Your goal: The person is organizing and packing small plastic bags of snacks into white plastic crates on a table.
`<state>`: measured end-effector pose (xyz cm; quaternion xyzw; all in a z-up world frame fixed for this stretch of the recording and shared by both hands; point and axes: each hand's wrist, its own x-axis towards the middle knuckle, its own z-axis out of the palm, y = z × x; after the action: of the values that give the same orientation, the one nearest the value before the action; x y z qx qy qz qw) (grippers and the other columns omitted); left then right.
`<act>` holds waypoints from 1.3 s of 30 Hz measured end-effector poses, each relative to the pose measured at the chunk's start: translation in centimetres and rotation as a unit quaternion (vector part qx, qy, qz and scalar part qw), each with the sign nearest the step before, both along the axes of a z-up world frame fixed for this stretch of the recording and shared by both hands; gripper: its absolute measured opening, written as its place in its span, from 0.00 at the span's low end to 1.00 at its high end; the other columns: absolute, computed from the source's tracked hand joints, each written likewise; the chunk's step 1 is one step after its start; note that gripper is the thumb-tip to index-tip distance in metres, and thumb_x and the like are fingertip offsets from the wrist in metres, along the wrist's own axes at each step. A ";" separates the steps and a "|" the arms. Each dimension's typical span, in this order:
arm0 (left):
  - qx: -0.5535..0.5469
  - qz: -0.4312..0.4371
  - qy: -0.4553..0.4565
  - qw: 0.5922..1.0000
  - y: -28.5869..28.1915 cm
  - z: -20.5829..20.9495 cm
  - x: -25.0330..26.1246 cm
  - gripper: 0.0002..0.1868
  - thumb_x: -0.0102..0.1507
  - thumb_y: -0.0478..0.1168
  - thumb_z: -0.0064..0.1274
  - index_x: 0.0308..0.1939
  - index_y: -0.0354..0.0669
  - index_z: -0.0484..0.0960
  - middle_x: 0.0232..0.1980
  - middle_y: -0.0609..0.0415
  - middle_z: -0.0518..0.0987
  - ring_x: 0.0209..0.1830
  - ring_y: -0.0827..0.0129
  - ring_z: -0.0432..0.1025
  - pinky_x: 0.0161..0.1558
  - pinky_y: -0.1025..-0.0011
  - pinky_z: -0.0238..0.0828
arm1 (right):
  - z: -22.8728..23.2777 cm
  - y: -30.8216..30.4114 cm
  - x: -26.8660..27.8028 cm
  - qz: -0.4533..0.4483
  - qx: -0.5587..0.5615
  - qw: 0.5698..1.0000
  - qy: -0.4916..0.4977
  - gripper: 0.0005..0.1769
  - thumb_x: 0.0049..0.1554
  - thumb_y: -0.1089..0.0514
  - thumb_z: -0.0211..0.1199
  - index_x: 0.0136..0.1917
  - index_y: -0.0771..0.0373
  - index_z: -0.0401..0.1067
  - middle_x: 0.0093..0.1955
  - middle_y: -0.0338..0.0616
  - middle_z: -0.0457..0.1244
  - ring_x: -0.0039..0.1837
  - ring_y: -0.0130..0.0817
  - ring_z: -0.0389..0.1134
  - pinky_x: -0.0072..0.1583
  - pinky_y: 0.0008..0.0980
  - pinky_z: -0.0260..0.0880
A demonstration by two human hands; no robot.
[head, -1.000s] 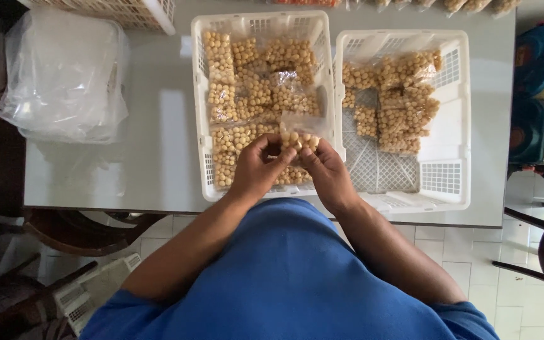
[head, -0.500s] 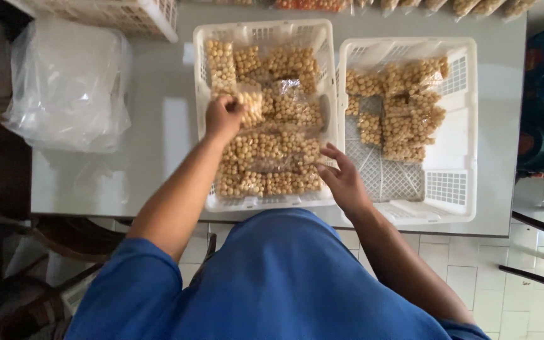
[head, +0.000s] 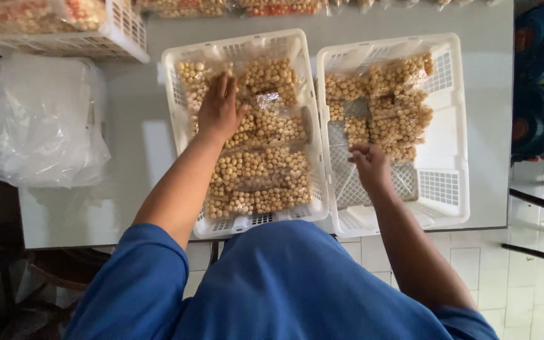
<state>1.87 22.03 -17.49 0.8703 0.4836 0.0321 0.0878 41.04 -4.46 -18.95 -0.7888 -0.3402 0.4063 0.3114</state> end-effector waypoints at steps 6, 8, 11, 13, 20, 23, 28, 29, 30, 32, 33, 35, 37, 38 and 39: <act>-0.160 0.029 0.077 0.984 0.5 6.4 1.5 0.42 0.90 0.58 0.42 0.99 0.38 0.46 1.00 0.37 0.41 1.00 0.42 0.38 0.98 0.45 0.47 | 5.2 7.0 -3.3 0.159 -0.146 0.954 -0.206 0.43 0.71 0.51 0.65 0.96 0.46 0.58 0.88 0.73 0.61 0.78 0.76 0.72 0.78 0.73 0.71; -0.120 0.013 0.047 0.992 0.0 4.1 0.6 0.42 0.90 0.56 0.46 0.99 0.39 0.47 1.00 0.38 0.38 1.00 0.38 0.37 0.96 0.42 0.51 | 2.7 7.8 -2.2 0.211 -0.169 0.929 -0.252 0.43 0.72 0.50 0.64 0.96 0.48 0.57 0.91 0.69 0.57 0.75 0.76 0.75 0.74 0.76 0.75; -0.052 -0.015 -0.030 0.998 -1.3 0.0 -0.2 0.43 0.87 0.54 0.53 0.99 0.45 0.48 1.00 0.37 0.39 0.99 0.34 0.40 0.95 0.38 0.53 | -2.4 8.6 -0.8 0.257 -0.191 0.886 -0.337 0.35 0.74 0.51 0.61 0.91 0.54 0.64 0.91 0.66 0.56 0.69 0.73 0.79 0.70 0.76 0.78; -0.021 -0.025 -0.076 0.997 -2.6 -1.6 -0.7 0.44 0.85 0.55 0.55 0.98 0.49 0.48 0.99 0.36 0.43 0.98 0.33 0.45 0.94 0.37 0.53 | -5.2 9.1 -0.3 0.254 -0.186 0.871 -0.376 0.28 0.76 0.53 0.60 0.86 0.58 0.71 0.88 0.66 0.59 0.66 0.71 0.81 0.71 0.75 0.77; -0.071 -0.078 -0.068 0.992 -8.5 -3.4 -1.7 0.43 0.83 0.58 0.53 0.97 0.50 0.56 0.99 0.37 0.46 0.96 0.27 0.49 0.90 0.29 0.53 | -7.1 7.7 1.7 0.200 -0.150 0.881 -0.402 0.21 0.77 0.42 0.59 0.74 0.51 0.80 0.74 0.56 0.74 0.67 0.61 0.82 0.76 0.70 0.66; -0.053 -0.078 -0.094 0.991 -8.6 -3.5 -1.6 0.43 0.80 0.59 0.57 0.95 0.45 0.63 0.97 0.32 0.54 0.94 0.25 0.53 0.89 0.29 0.54 | -4.5 6.2 2.4 0.046 -0.077 0.959 -0.268 0.26 0.73 0.41 0.58 0.77 0.49 0.82 0.57 0.46 0.75 0.59 0.53 0.80 0.62 0.63 0.76; -0.052 -0.060 -0.107 0.991 -9.4 -2.2 0.1 0.43 0.83 0.55 0.55 0.98 0.51 0.56 1.01 0.41 0.44 0.98 0.32 0.43 0.91 0.34 0.50 | -6.1 3.1 3.0 -0.176 0.069 0.980 -0.067 0.08 0.71 0.52 0.69 0.53 0.58 0.78 0.42 0.46 0.69 0.44 0.37 0.70 0.47 0.51 0.69; -0.063 -0.043 -0.125 0.989 -9.3 -1.8 0.7 0.42 0.83 0.55 0.57 0.97 0.50 0.59 1.00 0.40 0.47 0.98 0.32 0.45 0.91 0.34 0.50 | -4.6 3.3 2.0 -0.241 0.125 0.962 0.032 0.05 0.71 0.55 0.68 0.53 0.57 0.76 0.41 0.39 0.65 0.42 0.31 0.71 0.45 0.35 0.70; -0.077 -0.026 -0.145 0.986 -9.6 -1.4 1.4 0.42 0.82 0.55 0.58 0.96 0.49 0.61 1.00 0.40 0.50 0.97 0.31 0.47 0.91 0.33 0.51 | -3.0 3.2 1.2 -0.300 0.177 0.928 0.130 0.04 0.71 0.58 0.68 0.53 0.57 0.74 0.40 0.32 0.62 0.41 0.24 0.73 0.43 0.18 0.70; -0.010 -0.045 -0.230 0.972 -8.5 -6.9 2.8 0.36 0.80 0.55 0.59 0.88 0.47 0.70 0.89 0.39 0.64 0.89 0.34 0.60 0.85 0.37 0.62 | 1.8 3.1 -1.1 -0.290 0.200 0.924 0.151 0.05 0.67 0.61 0.70 0.54 0.57 0.74 0.41 0.36 0.68 0.42 0.25 0.75 0.45 0.18 0.70; 0.055 -0.061 -0.312 0.947 -7.9 -9.6 3.5 0.31 0.77 0.55 0.61 0.80 0.45 0.80 0.78 0.38 0.79 0.81 0.37 0.73 0.79 0.40 0.72 | 4.1 3.0 -2.3 -0.279 0.220 0.919 0.173 0.10 0.64 0.64 0.73 0.55 0.56 0.74 0.41 0.39 0.75 0.43 0.25 0.78 0.46 0.19 0.71; -0.072 -0.032 -0.365 0.928 -10.3 -1.5 4.8 0.30 0.77 0.59 0.62 0.77 0.47 0.84 0.72 0.42 0.85 0.75 0.42 0.79 0.74 0.44 0.78 | 8.7 2.8 -5.2 -0.242 0.222 0.924 0.195 0.08 0.68 0.63 0.71 0.60 0.59 0.76 0.47 0.43 0.76 0.49 0.30 0.80 0.53 0.25 0.76; -0.199 -0.002 -0.410 0.890 -12.6 3.2 6.3 0.29 0.77 0.62 0.64 0.73 0.50 0.88 0.66 0.46 0.90 0.69 0.46 0.84 0.69 0.48 0.83 | 11.5 2.6 -8.2 -0.205 0.222 0.928 0.217 0.09 0.71 0.62 0.69 0.64 0.61 0.78 0.54 0.47 0.77 0.56 0.36 0.82 0.59 0.31 0.82; -0.296 0.021 -0.449 0.843 -13.3 3.9 7.3 0.31 0.73 0.63 0.70 0.74 0.53 0.88 0.65 0.50 0.92 0.66 0.53 0.87 0.64 0.53 0.86 | 12.1 2.8 -9.8 -0.182 0.235 0.922 0.249 0.10 0.70 0.64 0.69 0.65 0.64 0.79 0.53 0.48 0.76 0.56 0.37 0.82 0.59 0.33 0.83; -0.389 0.045 -0.481 0.784 -14.1 4.6 8.2 0.34 0.69 0.63 0.76 0.74 0.57 0.88 0.64 0.55 0.93 0.64 0.60 0.89 0.59 0.57 0.89 | 12.7 2.9 -11.3 -0.158 0.248 0.913 0.281 0.12 0.69 0.66 0.69 0.65 0.68 0.79 0.52 0.50 0.75 0.56 0.39 0.82 0.60 0.35 0.84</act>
<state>10.08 7.96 -12.85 0.6114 0.3883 0.2600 0.6386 29.71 -1.53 -6.22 -0.5827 -0.1991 0.4591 0.6403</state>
